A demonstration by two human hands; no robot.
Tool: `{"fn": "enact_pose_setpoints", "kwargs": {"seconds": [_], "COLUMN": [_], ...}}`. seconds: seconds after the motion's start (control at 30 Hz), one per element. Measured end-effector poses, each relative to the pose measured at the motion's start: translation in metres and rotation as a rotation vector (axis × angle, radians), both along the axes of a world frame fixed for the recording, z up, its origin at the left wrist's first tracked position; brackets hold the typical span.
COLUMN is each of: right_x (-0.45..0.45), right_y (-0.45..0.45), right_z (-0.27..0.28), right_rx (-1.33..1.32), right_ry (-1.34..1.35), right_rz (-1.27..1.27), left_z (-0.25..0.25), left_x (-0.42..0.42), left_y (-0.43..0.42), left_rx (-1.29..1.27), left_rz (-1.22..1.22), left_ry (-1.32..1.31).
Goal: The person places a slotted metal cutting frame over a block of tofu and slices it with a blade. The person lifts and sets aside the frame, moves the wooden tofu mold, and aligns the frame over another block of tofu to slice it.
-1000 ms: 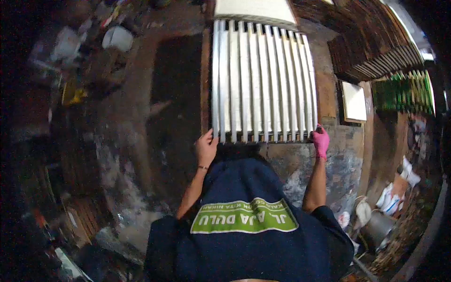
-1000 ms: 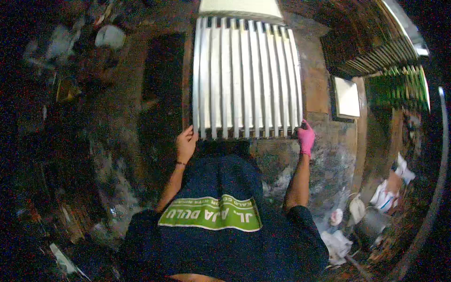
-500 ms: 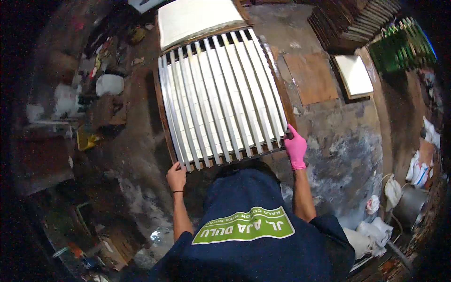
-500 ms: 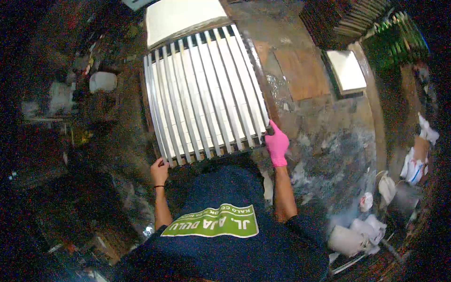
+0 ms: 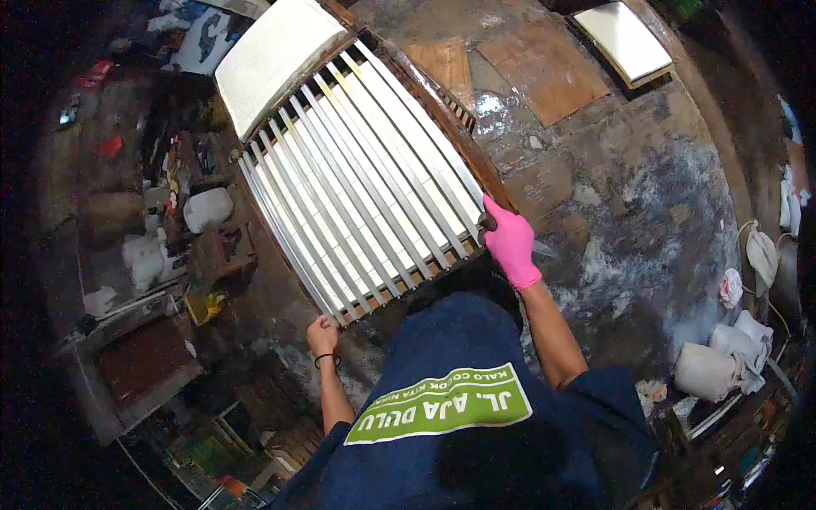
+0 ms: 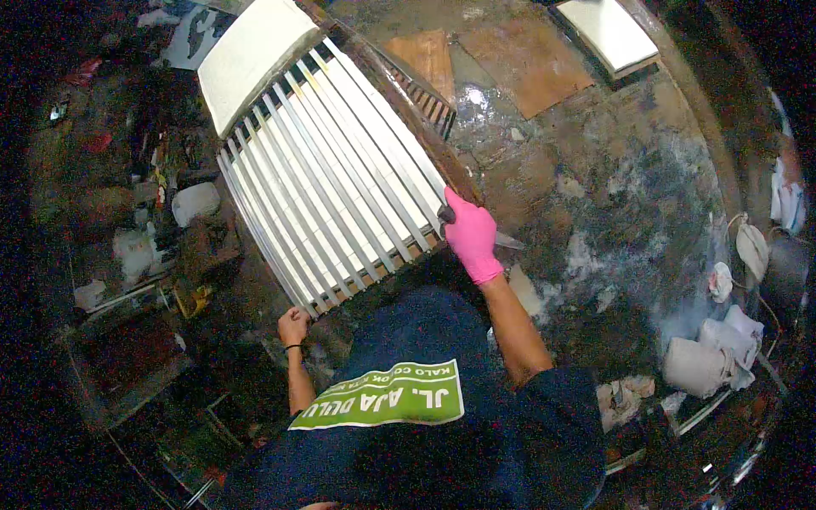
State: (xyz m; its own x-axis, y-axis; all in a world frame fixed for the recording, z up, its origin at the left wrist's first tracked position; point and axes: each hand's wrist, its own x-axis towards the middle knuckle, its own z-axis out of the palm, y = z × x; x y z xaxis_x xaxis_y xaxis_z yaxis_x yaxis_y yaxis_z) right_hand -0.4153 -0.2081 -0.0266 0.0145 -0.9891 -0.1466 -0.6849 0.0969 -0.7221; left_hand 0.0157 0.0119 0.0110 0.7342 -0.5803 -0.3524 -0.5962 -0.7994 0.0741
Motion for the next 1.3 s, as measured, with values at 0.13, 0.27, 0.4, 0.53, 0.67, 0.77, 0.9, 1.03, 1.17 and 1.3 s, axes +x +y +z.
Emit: {"fn": "enact_pose_setpoints", "kwargs": {"seconds": [0.13, 0.27, 0.4, 0.53, 0.67, 0.77, 0.9, 1.03, 1.17, 1.3], "right_x": [-0.004, -0.038, -0.105, -0.096, 0.005, 0.133, 0.298, 0.436, 0.504, 0.522], "right_y": [-0.007, -0.019, -0.046, -0.071, -0.060, -0.064, -0.120, -0.179, -0.207, -0.199], "right_z": [0.006, 0.053, 0.100, 0.167, 0.168, 0.156, 0.117, 0.090, 0.068, 0.038], "right_rx": [0.038, 0.006, -0.300, -0.095, -0.137, 0.030, 0.067, -0.070, -0.365, -0.384], "right_ry": [0.024, -0.211, -0.219, -0.398, -0.498, -0.747, -1.003, -0.836, -0.346, -0.285], "right_rz": [0.040, -0.154, -0.257, -0.229, -0.003, 0.040, 0.196, 0.301, 0.326, 0.383], "left_z": [-0.008, 0.026, 0.048, -0.005, -0.046, -0.043, -0.052, -0.068, -0.057, -0.077], "left_x": [0.020, 0.050, 0.069, 0.119, 0.130, 0.124, 0.120, 0.124, 0.123, 0.129], "left_y": [0.001, -0.028, -0.125, -0.174, -0.172, -0.168, -0.168, -0.166, -0.174, -0.179], "left_rx": [0.080, -0.046, -0.451, -0.319, -0.414, -0.482, -0.600, -0.464, -0.871, -0.936], "left_rz": [-0.065, -0.254, -0.356, -0.752, -0.733, -0.685, -0.626, -0.570, -0.241, 0.032], "left_ry": [0.134, 0.078, 0.103, -0.187, -0.077, -0.053, -0.012, -0.016, 0.259, 0.546]}}
